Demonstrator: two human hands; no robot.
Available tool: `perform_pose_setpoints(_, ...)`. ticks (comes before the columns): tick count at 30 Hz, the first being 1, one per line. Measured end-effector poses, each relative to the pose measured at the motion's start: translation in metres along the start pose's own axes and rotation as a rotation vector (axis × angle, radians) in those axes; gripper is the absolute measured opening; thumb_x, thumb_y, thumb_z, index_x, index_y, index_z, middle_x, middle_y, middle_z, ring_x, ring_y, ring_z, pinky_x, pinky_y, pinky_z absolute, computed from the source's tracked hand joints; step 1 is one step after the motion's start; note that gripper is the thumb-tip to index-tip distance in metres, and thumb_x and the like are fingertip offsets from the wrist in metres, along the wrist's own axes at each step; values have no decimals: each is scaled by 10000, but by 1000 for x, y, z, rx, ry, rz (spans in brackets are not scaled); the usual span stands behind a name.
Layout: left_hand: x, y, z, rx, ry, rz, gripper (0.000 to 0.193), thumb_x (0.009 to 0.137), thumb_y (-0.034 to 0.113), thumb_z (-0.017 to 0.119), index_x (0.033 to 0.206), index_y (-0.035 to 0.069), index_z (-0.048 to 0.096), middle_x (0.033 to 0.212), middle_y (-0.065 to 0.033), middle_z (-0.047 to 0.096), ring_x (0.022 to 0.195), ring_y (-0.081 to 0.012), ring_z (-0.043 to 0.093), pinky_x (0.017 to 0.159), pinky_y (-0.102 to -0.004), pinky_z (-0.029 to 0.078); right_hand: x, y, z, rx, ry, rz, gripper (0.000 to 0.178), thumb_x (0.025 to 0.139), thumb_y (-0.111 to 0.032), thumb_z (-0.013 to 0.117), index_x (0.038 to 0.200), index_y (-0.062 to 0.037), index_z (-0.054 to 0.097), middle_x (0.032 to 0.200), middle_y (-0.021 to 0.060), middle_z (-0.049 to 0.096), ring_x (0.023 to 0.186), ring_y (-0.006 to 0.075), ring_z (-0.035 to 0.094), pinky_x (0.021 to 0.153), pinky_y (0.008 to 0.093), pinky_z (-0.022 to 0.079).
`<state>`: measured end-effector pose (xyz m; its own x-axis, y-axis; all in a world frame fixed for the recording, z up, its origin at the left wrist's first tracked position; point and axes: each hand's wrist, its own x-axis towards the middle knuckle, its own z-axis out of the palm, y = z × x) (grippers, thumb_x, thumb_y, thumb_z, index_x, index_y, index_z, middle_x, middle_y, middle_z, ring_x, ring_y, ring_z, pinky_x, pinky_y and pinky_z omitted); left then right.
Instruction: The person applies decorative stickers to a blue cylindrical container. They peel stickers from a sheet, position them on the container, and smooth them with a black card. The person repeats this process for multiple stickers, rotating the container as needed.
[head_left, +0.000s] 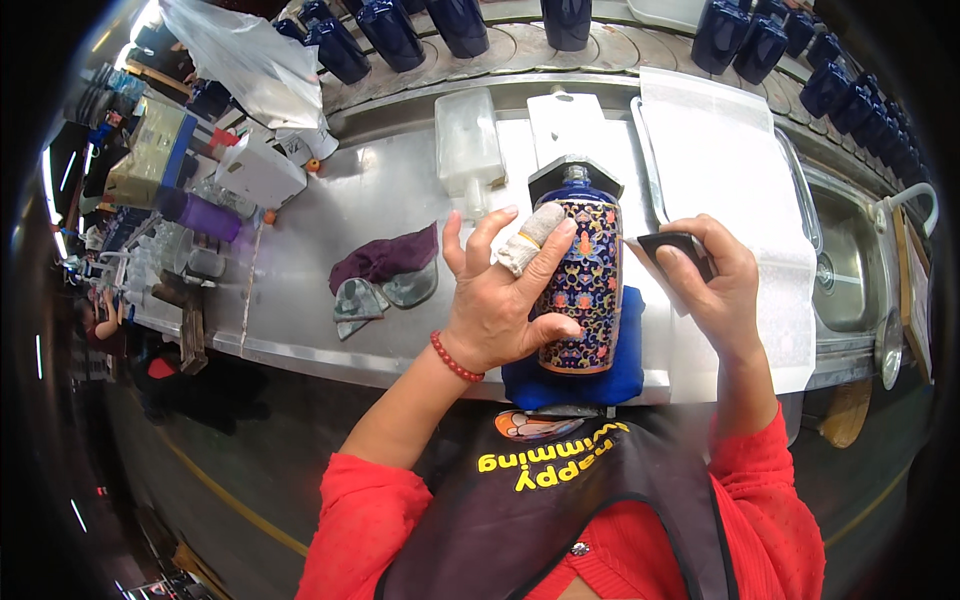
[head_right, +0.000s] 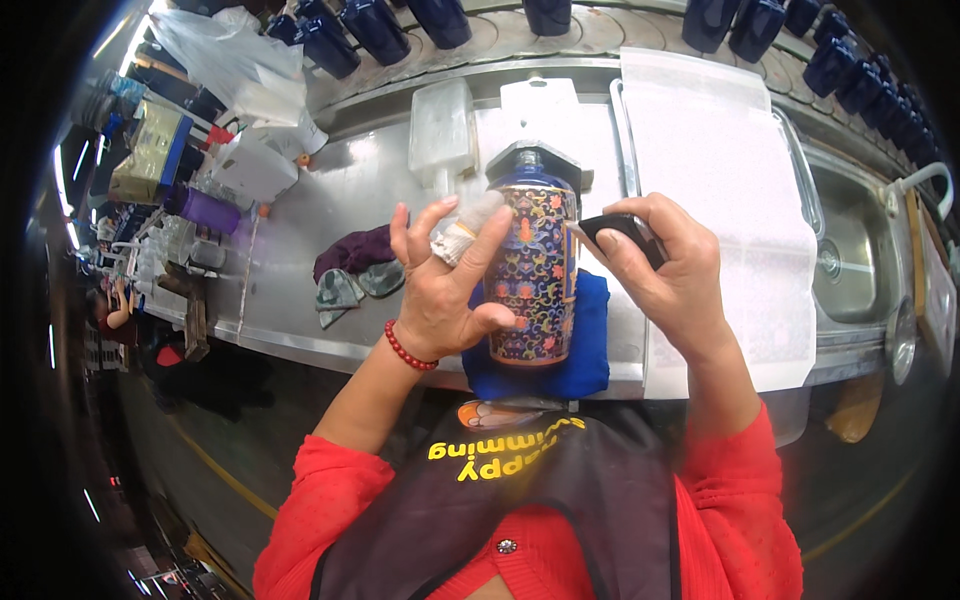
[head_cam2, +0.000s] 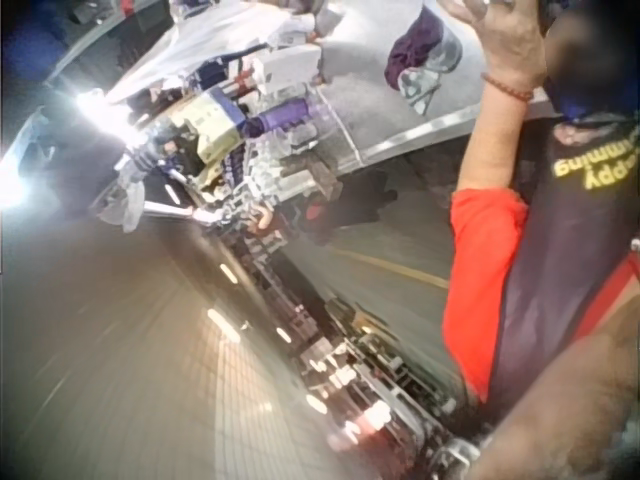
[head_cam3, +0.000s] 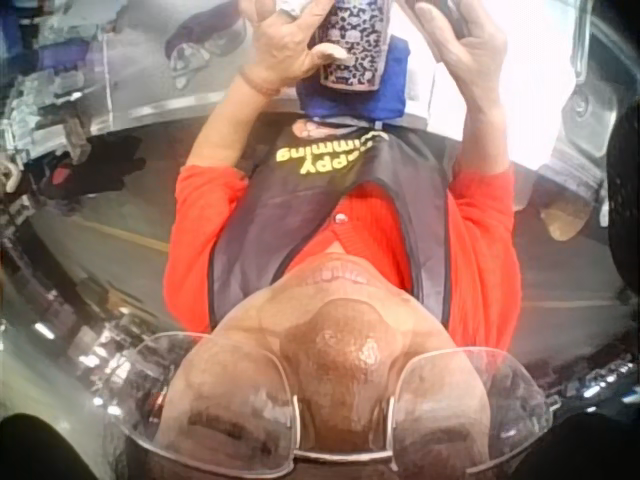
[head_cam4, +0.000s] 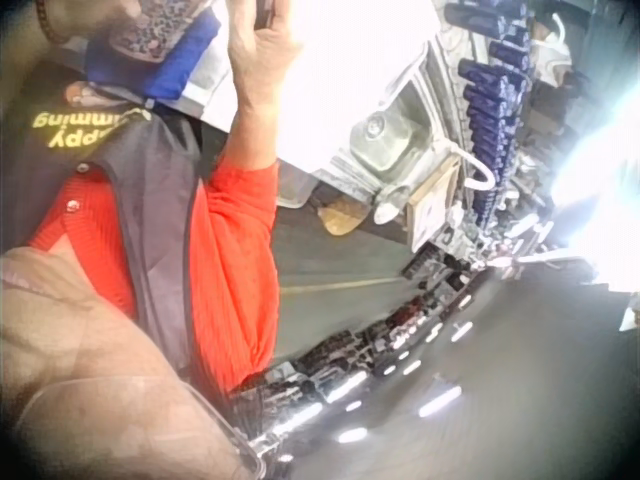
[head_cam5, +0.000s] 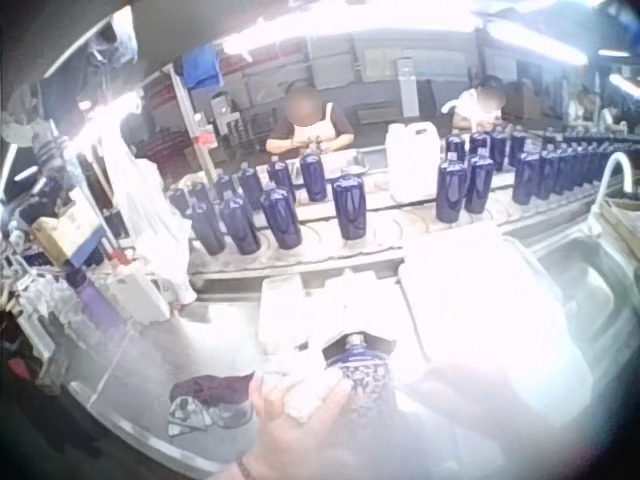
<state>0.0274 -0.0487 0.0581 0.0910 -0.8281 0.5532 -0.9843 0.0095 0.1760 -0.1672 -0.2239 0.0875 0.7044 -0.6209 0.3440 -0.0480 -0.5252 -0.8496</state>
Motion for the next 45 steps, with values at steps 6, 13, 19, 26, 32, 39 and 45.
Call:
perform_pose_setpoints(6,11,1,-2,69,-59,161,753,959,759,282,1432,268,600,1351,54,653,1398,-275,353,1189,-620,-5,-16,8,3,80,-2,52,143,936,-38,677,1064,26,668,866,13,611,719,49,533,620,198,404)
perform_pose_setpoints(13,33,-13,-4,127,-86,228,692,999,708,263,1434,279,590,1333,51,658,1390,-265,387,1198,-624,-14,-24,14,-1,45,20,25,139,928,-32,674,1057,22,666,887,25,634,726,60,549,622,204,412)
perform_pose_setpoints(19,41,-15,-6,66,-132,266,655,1012,682,274,1422,291,603,1316,52,674,1372,-248,416,1214,-588,-12,-28,17,0,99,42,66,141,936,-51,677,1057,19,665,879,25,635,725,59,553,621,206,420)
perform_pose_setpoints(26,54,-32,-4,78,-210,260,634,1030,651,284,1430,278,604,1200,45,728,1347,-262,449,1208,-586,7,-33,21,-1,77,29,58,144,943,-61,683,1065,15,666,869,18,626,727,49,549,627,198,427)
perform_pose_setpoints(32,40,-13,-9,107,-144,351,623,1041,638,252,1398,289,625,1279,59,693,1390,-243,422,1215,-600,9,-38,19,0,77,56,11,145,936,-71,693,1053,11,671,853,10,627,693,47,523,601,204,407)
perform_pose_setpoints(39,36,-17,-11,151,-198,299,622,1024,652,297,1371,276,651,1166,45,737,1375,-251,430,1195,-601,42,-42,18,1,92,28,34,159,936,-62,695,1072,17,676,896,27,662,741,57,570,643,203,446)
perform_pose_setpoints(45,-22,31,-12,-10,-132,327,609,1012,669,325,1294,284,702,1287,65,682,1346,-213,446,1209,-597,64,-52,18,1,161,41,117,154,939,-33,692,1079,26,675,947,28,665,801,58,591,702,200,471)
